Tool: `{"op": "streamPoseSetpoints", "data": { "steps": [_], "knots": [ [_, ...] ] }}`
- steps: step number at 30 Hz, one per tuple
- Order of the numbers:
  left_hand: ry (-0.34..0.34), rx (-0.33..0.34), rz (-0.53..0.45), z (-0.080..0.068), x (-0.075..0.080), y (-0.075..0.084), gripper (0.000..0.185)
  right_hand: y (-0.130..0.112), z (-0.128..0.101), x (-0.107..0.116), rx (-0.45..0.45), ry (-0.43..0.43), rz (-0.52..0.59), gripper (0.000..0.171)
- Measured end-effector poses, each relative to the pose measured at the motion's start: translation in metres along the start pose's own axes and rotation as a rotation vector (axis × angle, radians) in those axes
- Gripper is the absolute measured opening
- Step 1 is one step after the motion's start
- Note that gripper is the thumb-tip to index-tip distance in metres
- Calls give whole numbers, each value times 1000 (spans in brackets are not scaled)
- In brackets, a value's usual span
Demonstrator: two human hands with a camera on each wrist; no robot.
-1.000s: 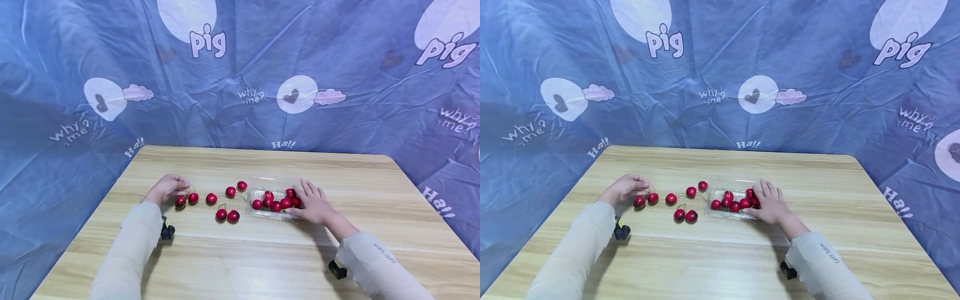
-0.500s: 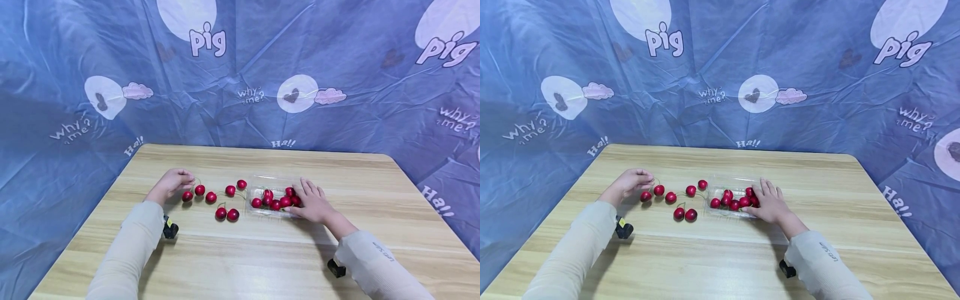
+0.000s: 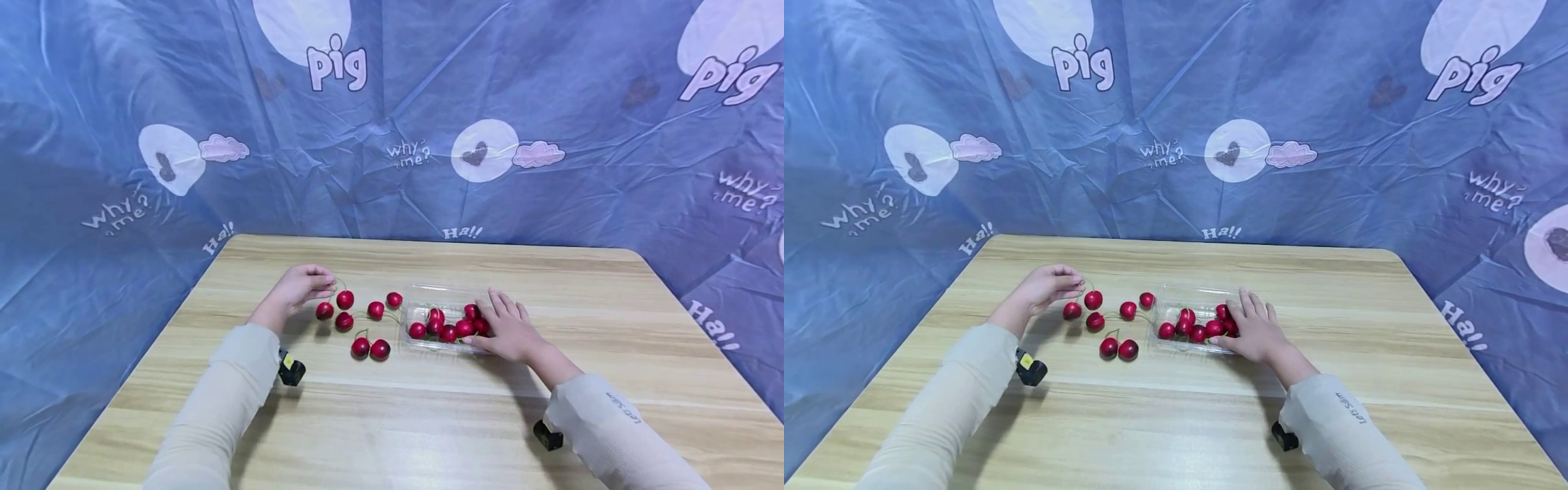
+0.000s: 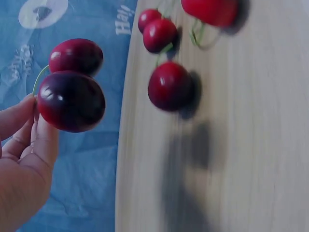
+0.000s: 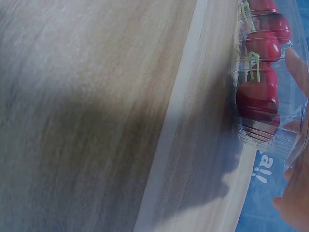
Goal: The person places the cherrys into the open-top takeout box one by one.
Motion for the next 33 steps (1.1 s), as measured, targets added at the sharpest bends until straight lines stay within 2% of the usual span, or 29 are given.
{"op": "streamPoseSetpoints", "data": {
  "steps": [5,14,26,33],
  "knots": [
    [-12,-17,-53,4,-17,2,6,0,-2,1,3,12,1,82],
    [-56,-12,-82,11,-48,4,6,0,-2,1,3,4,0,82],
    [-88,-21,-149,21,-88,-4,15,0,-2,3,0,3,2,82],
    [-68,-10,-171,24,-108,-7,16,0,-3,3,-7,-7,18,83]
  ]
}}
Point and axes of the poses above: each hand's wrist, its own z-axis towards the middle knuckle, its own x-axis out of the back of the hand, y = z × x, the point moved 1 cm from there along z, towards the middle knuckle, and after that the axes turned 13 degrees about -x, right-handed, at the moved point
